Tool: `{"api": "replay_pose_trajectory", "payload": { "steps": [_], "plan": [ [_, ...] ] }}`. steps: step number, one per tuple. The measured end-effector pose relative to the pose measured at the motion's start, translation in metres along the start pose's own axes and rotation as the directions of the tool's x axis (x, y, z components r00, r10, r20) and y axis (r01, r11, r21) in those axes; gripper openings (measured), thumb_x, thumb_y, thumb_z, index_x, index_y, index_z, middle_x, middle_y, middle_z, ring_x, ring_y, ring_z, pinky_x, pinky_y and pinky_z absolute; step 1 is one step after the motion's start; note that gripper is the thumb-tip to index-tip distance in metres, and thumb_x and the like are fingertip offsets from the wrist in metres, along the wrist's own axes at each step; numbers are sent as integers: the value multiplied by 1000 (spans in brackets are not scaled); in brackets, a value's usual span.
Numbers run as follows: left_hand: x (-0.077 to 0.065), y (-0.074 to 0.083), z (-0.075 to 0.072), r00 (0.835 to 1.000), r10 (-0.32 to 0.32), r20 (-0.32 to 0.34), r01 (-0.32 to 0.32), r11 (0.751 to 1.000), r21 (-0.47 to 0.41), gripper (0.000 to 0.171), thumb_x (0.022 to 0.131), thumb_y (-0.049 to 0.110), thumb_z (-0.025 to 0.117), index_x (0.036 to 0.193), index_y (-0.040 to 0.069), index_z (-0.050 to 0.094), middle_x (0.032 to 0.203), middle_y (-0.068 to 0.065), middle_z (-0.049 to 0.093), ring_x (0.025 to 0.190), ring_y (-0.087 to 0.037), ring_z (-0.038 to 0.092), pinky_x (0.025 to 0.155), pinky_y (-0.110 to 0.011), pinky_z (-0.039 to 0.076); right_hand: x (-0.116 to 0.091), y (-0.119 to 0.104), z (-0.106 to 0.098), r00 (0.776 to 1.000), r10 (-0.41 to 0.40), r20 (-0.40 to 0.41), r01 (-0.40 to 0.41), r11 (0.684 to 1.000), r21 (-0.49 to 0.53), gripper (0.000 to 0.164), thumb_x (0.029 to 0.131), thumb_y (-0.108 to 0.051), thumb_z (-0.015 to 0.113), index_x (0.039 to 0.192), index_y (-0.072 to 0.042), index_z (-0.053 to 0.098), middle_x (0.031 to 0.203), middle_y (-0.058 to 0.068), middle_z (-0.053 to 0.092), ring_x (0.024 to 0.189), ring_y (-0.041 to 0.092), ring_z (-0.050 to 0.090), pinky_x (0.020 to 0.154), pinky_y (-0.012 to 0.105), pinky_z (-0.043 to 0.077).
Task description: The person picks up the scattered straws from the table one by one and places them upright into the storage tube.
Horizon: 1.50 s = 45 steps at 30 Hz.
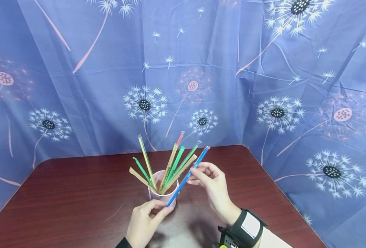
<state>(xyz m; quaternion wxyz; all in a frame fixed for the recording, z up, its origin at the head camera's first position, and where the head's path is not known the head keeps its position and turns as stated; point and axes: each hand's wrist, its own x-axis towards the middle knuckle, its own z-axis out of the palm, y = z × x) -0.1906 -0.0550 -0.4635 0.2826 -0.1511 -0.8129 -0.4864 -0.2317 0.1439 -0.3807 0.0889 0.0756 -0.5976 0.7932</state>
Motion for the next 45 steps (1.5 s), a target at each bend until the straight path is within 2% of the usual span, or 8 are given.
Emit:
{"api": "replay_pose_trajectory", "payload": {
  "steps": [5, 10, 15, 20, 25, 31, 38, 45],
  "plan": [
    [8, -4, -4, 968, -250, -31, 252, 966, 61, 28, 82, 27, 82, 83, 17, 55, 74, 9, 60, 62, 3, 56, 57, -15, 49, 7, -9, -5, 996, -83, -18, 83, 996, -6, 13, 89, 4, 67, 98, -4, 63, 78, 2, 71, 70, 17, 72, 70, 39, 62],
    [14, -13, 2, 930, -357, -87, 364, 928, 82, 57, 76, 32, 86, 101, 5, 43, 94, -11, 53, 72, -14, 56, 63, -21, 48, 17, -20, -9, 988, -144, -55, 145, 989, 4, 14, 88, 6, 66, 100, 0, 63, 78, 2, 71, 69, 17, 73, 69, 40, 62],
    [16, -22, 10, 927, -372, -38, 374, 927, 31, 78, 75, 28, 86, 125, -5, 36, 121, -26, 52, 108, -37, 58, 86, -41, 55, 22, -29, -11, 980, -178, -88, 179, 984, 12, 13, 88, 8, 65, 100, 1, 64, 78, 3, 71, 68, 17, 73, 68, 40, 62],
    [20, -28, 11, 931, -356, 74, 360, 932, -41, 85, 78, 29, 85, 140, 1, 34, 137, -26, 51, 132, -41, 49, 107, -58, 41, 26, -34, -13, 977, -185, -107, 188, 982, 21, 14, 89, 8, 64, 99, -2, 65, 78, 3, 71, 67, 17, 72, 68, 39, 62],
    [26, -28, 10, 921, -365, 135, 373, 926, -48, 79, 79, 36, 83, 141, 7, 43, 137, -18, 55, 132, -35, 51, 110, -56, 40, 34, -41, -19, 972, -179, -151, 187, 982, 37, 13, 90, 7, 64, 99, -3, 65, 77, 4, 71, 65, 16, 72, 68, 38, 62],
    [28, -26, 11, 908, -393, 146, 404, 914, -49, 74, 83, 38, 79, 140, 5, 46, 136, -20, 56, 131, -37, 52, 108, -56, 42, 41, -44, -24, 970, -155, -186, 168, 984, 58, 12, 91, 7, 64, 101, 1, 63, 77, 3, 69, 65, 16, 72, 68, 37, 62],
    [26, -26, 12, 913, -388, 130, 394, 919, -23, 73, 84, 38, 78, 141, 6, 46, 134, -20, 58, 130, -38, 53, 108, -57, 42, 48, -42, -25, 964, -168, -207, 185, 980, 68, 12, 90, 6, 65, 99, -3, 63, 76, 3, 69, 65, 17, 72, 68, 37, 62],
    [26, -27, 12, 915, -386, 122, 391, 920, -22, 72, 84, 38, 77, 141, 7, 46, 136, -19, 57, 132, -38, 51, 109, -57, 41, 47, -18, -19, 969, -160, -186, 170, 985, 39, 14, 89, 10, 63, 99, 0, 63, 76, 4, 70, 64, 15, 71, 67, 37, 62]
  ]
}}
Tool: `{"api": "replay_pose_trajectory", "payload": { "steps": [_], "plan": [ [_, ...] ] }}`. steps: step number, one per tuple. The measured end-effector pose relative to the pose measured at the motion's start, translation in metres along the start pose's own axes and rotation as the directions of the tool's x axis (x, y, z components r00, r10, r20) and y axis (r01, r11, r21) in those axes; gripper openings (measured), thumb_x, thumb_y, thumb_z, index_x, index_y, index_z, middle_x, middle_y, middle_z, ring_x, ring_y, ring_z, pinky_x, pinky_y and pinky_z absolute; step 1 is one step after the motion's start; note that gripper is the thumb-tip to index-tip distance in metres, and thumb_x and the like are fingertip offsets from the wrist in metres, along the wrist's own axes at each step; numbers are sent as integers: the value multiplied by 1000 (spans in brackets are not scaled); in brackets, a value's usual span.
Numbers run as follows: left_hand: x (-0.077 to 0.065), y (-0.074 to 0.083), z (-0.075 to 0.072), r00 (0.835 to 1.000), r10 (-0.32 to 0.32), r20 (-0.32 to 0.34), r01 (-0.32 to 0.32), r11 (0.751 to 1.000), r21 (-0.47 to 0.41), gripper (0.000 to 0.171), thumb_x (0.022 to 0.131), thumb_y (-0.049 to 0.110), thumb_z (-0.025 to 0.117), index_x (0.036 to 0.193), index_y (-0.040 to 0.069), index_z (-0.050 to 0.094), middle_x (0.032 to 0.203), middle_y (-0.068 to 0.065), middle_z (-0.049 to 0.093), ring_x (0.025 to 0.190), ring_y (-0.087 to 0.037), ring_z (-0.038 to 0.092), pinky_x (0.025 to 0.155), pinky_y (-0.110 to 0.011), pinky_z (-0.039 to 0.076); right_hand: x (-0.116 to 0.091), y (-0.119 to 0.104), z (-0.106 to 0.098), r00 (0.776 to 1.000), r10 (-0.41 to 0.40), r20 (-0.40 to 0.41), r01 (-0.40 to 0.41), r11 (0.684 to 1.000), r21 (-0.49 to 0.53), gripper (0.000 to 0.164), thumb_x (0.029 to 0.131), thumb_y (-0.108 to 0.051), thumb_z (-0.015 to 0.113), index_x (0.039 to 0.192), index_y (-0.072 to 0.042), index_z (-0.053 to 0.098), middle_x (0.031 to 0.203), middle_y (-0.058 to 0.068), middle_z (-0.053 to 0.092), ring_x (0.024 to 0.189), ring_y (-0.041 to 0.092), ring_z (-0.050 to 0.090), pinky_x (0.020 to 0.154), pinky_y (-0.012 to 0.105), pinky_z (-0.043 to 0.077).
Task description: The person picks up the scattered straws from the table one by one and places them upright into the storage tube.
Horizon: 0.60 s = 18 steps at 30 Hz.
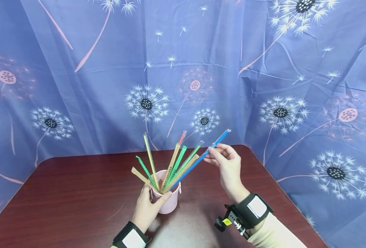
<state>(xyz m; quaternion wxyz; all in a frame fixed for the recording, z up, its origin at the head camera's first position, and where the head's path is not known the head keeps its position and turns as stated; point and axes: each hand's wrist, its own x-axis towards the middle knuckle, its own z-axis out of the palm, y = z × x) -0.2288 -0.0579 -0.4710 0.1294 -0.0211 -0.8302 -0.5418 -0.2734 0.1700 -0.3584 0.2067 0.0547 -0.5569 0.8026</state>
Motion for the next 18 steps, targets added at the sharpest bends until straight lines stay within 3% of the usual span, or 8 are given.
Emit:
{"api": "replay_pose_trajectory", "payload": {
  "steps": [8, 18],
  "plan": [
    [0, 1, 0, 1000, -3, -9, 3, 1000, -9, 71, 84, 38, 78, 140, 7, 47, 135, -19, 58, 130, -37, 53, 108, -57, 42, -13, 29, 4, 997, 69, 35, -68, 997, -28, 15, 88, 10, 64, 98, -2, 63, 74, 2, 69, 65, 14, 71, 66, 36, 62],
    [-1, 0, 1, 999, -21, -25, 21, 1000, 0, 68, 82, 38, 79, 135, 7, 50, 134, -21, 58, 128, -38, 54, 106, -57, 43, -24, 48, 9, 990, 135, 41, -133, 990, -47, 16, 86, 12, 64, 96, 0, 59, 72, 2, 69, 64, 15, 71, 66, 39, 62]
  ]
}}
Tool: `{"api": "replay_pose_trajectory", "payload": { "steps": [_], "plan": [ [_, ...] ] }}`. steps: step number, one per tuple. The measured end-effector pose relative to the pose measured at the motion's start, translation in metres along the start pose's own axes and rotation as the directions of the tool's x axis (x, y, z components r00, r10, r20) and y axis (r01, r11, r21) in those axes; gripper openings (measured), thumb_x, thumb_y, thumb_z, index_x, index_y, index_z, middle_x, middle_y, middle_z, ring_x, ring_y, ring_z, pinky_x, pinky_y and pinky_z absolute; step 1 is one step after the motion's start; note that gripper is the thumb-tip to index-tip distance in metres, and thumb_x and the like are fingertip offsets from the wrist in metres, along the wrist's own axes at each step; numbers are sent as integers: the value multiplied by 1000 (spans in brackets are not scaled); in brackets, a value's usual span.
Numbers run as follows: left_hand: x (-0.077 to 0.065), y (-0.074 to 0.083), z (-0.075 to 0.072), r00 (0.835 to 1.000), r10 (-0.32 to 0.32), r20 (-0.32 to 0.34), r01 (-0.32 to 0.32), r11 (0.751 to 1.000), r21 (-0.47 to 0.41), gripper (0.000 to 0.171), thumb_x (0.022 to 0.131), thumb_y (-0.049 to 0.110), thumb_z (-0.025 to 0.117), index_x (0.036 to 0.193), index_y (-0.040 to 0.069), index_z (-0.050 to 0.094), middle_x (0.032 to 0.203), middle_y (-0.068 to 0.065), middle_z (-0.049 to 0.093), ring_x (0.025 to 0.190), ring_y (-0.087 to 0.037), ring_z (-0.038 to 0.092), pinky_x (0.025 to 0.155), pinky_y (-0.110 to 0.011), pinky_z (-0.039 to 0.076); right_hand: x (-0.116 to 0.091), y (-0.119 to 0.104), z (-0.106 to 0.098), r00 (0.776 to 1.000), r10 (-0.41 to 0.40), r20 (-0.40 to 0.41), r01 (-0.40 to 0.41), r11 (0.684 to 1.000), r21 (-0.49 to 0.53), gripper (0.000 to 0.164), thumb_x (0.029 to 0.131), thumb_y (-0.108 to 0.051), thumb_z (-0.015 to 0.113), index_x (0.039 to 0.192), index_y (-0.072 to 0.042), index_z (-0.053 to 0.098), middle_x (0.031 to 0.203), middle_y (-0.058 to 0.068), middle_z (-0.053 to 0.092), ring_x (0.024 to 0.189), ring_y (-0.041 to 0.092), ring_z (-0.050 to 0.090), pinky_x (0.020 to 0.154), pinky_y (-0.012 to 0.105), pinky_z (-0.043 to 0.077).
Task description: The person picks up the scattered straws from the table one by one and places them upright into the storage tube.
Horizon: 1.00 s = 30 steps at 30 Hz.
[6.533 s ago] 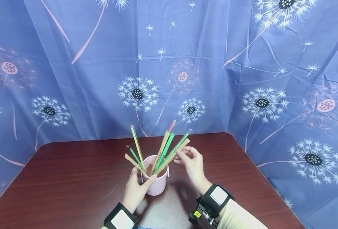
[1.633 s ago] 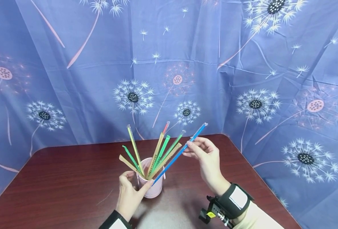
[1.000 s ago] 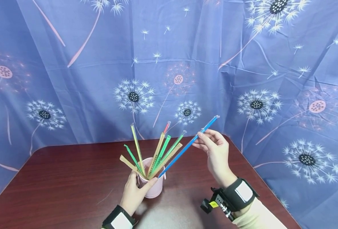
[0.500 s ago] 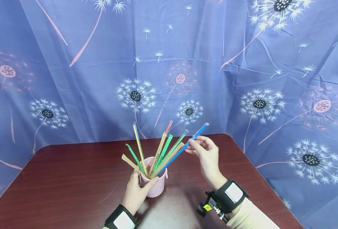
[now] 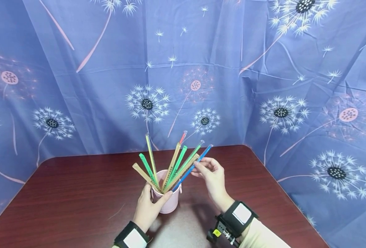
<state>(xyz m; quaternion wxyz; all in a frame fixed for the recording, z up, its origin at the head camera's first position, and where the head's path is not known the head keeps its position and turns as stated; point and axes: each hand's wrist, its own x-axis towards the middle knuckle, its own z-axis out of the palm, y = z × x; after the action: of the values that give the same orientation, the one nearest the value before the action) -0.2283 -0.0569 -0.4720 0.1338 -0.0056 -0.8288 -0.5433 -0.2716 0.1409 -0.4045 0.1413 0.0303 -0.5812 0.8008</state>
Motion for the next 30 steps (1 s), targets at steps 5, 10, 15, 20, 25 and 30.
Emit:
{"api": "replay_pose_trajectory", "payload": {
  "steps": [5, 10, 15, 20, 25, 30],
  "plan": [
    [-1, 1, 1, 1000, -12, 4, 12, 1000, 1, 70, 81, 40, 79, 136, 7, 49, 134, -22, 58, 127, -39, 55, 105, -57, 44, -4, 8, 2, 1000, 27, 4, -26, 999, -25, 16, 86, 11, 65, 98, 5, 57, 72, 3, 68, 63, 15, 71, 65, 37, 62],
    [0, 0, 2, 1000, 1, 3, -1, 1000, -5, 70, 81, 40, 79, 136, 8, 49, 133, -21, 58, 127, -38, 55, 104, -57, 44, -6, 16, 4, 999, 34, 15, -33, 998, -61, 17, 87, 8, 66, 99, 9, 55, 73, 3, 68, 63, 15, 71, 65, 37, 62],
    [0, 0, 2, 1000, 1, 10, -1, 1000, 1, 68, 82, 40, 79, 134, 7, 50, 132, -21, 58, 125, -38, 56, 103, -57, 45, -7, 20, 4, 999, 42, 32, -40, 997, -71, 16, 88, 7, 65, 100, 11, 55, 73, 3, 67, 64, 14, 71, 64, 35, 62],
    [-1, 2, 1, 1000, -11, 14, 11, 1000, 7, 69, 82, 41, 78, 134, 8, 49, 132, -21, 58, 125, -38, 56, 103, -57, 45, -8, 17, 3, 997, 65, 47, -62, 996, -67, 17, 88, 7, 66, 100, 9, 55, 76, 7, 68, 65, 15, 71, 65, 35, 62],
    [-1, 2, 1, 1000, -16, 10, 15, 1000, 9, 67, 82, 40, 79, 134, 8, 50, 131, -22, 58, 125, -39, 56, 102, -57, 45, -10, 12, 2, 992, 102, 77, -96, 992, -86, 21, 88, 5, 66, 105, 10, 55, 80, 9, 69, 68, 17, 72, 67, 36, 62],
    [-1, 1, 0, 1000, -17, 5, 17, 1000, 18, 66, 82, 38, 78, 133, 7, 50, 130, -23, 59, 124, -40, 57, 101, -57, 46, -14, 11, -1, 983, 155, 99, -141, 981, -132, 26, 88, 2, 67, 109, 12, 54, 84, 10, 68, 68, 18, 72, 69, 38, 62]
  ]
}}
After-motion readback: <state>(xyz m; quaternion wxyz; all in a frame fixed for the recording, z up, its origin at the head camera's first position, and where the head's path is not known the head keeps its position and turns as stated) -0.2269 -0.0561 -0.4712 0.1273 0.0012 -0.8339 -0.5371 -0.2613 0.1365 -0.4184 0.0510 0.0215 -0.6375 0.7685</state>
